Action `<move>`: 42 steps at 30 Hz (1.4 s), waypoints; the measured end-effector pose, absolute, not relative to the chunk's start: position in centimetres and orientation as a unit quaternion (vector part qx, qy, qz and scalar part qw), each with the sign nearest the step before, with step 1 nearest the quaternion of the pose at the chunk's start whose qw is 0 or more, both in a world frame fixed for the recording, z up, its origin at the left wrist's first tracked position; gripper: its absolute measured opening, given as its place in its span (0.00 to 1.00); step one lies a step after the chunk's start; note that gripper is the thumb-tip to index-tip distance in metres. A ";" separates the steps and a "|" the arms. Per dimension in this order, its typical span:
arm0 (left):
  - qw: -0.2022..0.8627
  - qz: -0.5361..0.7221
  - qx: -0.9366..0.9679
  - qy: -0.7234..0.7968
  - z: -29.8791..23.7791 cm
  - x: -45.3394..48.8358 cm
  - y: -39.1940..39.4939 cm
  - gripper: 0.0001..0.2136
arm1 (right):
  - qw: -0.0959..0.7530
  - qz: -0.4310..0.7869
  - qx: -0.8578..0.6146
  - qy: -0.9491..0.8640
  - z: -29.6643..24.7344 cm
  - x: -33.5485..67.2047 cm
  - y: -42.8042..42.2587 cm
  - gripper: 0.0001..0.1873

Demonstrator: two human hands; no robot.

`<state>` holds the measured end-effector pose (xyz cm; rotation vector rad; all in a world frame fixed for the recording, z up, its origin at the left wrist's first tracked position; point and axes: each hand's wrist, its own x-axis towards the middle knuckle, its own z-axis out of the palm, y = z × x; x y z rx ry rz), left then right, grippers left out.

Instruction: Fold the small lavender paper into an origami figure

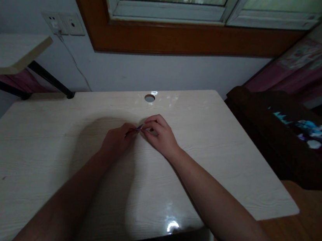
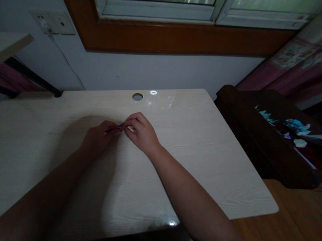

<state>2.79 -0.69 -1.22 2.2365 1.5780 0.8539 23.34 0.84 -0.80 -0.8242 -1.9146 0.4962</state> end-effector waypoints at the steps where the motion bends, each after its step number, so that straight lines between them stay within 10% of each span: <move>1: 0.147 0.301 0.767 0.547 -1.2 2.8 -0.7 0.09 | 0.484 0.203 -0.341 -0.780 -0.8 23.4 0.9 0.05; 19: 0.462 0.414 0.647 0.443 -0.9 2.9 -0.8 0.18 | 0.470 0.373 -0.380 -0.704 -0.8 23.2 1.1 0.06; 42: 0.460 0.367 0.662 0.464 -0.5 3.1 -0.8 0.18 | 0.414 0.364 -0.383 -0.741 -0.4 23.1 0.8 0.07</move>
